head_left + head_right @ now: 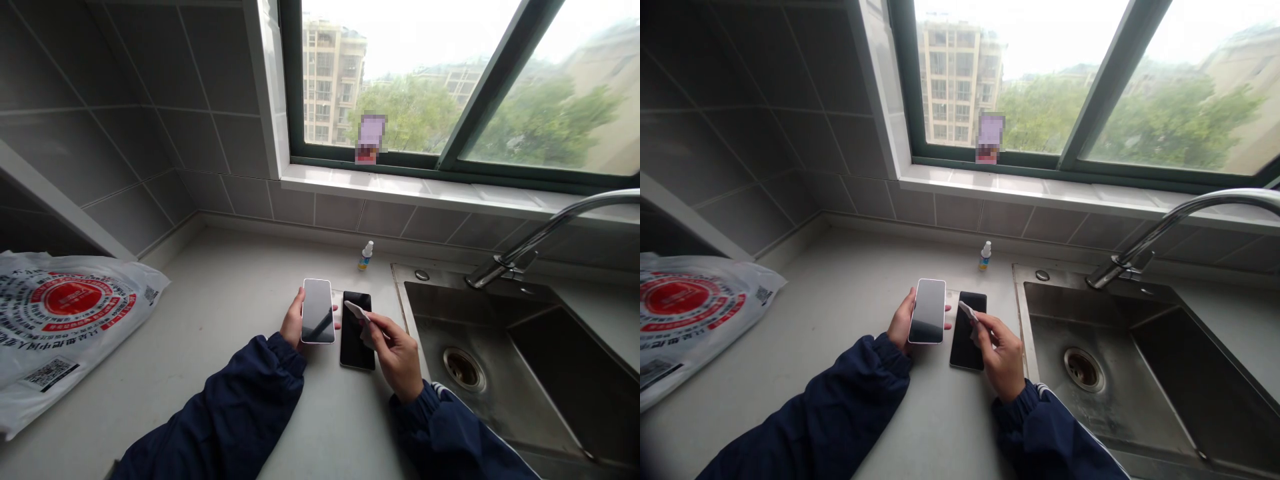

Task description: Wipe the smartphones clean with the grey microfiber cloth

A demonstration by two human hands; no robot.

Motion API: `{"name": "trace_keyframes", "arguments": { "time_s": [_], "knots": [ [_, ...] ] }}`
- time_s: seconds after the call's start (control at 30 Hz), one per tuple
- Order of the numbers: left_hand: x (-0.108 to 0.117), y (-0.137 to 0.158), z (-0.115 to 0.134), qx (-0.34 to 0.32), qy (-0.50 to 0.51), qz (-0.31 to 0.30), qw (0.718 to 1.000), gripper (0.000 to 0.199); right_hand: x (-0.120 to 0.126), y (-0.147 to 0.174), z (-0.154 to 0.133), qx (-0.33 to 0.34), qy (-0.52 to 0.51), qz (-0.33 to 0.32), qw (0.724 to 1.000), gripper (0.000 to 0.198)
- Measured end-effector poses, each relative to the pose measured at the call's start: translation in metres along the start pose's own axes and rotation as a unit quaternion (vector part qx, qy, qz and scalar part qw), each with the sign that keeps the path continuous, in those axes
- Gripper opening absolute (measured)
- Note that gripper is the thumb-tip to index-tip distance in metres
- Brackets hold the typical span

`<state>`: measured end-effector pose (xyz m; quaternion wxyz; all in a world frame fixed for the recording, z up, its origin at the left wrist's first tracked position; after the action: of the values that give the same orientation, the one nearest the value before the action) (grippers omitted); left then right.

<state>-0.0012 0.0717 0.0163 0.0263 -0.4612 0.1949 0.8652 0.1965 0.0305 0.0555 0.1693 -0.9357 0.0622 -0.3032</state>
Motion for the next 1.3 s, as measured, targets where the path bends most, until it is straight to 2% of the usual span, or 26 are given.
{"name": "trace_keyframes", "arguments": {
  "time_s": [0.07, 0.2, 0.33, 0.53, 0.67, 0.83, 1.1, 1.3],
  "knots": [
    [0.004, -0.002, 0.008, -0.033, -0.012, 0.019, 0.999, 0.067, 0.000, 0.000, 0.001, -0.008, -0.007, 0.001, 1.000, 0.023],
    [0.009, -0.003, 0.010, -0.044, -0.057, 0.045, 0.996, 0.059, 0.002, 0.000, 0.003, -0.022, -0.010, 0.005, 1.000, 0.022],
    [0.007, -0.003, 0.008, -0.049, -0.069, 0.030, 0.996, 0.053, 0.001, 0.000, 0.003, -0.025, -0.005, -0.001, 1.000, 0.022],
    [0.007, 0.000, 0.008, -0.051, -0.097, 0.051, 0.993, 0.079, -0.003, 0.000, -0.001, -0.016, 0.008, -0.021, 1.000, 0.021],
    [0.004, 0.003, 0.010, -0.068, -0.129, 0.043, 0.988, 0.084, -0.003, 0.001, -0.001, -0.014, 0.025, -0.029, 0.999, 0.022],
    [0.001, 0.003, 0.012, -0.128, -0.232, 0.002, 0.964, 0.070, 0.001, 0.000, 0.002, -0.020, 0.074, -0.024, 0.997, 0.024],
    [0.001, 0.006, 0.016, -0.212, -0.289, 0.004, 0.934, 0.062, -0.006, -0.003, 0.005, -0.012, 0.182, -0.054, 0.982, 0.024],
    [0.008, 0.009, 0.015, -0.241, -0.335, 0.036, 0.910, 0.064, -0.010, 0.002, 0.012, -0.040, 0.265, -0.068, 0.961, 0.049]
  ]
}}
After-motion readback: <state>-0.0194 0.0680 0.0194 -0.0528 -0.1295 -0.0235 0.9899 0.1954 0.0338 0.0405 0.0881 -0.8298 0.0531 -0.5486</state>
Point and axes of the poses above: each hand's wrist, its own y-axis away from the middle knuckle, its own x-axis out of the back of the hand, z = x × y, the point moved 7 cm from there along -y, towards the middle knuckle, and after that the axes turned 15 degrees about y, right-handed, at the moved point
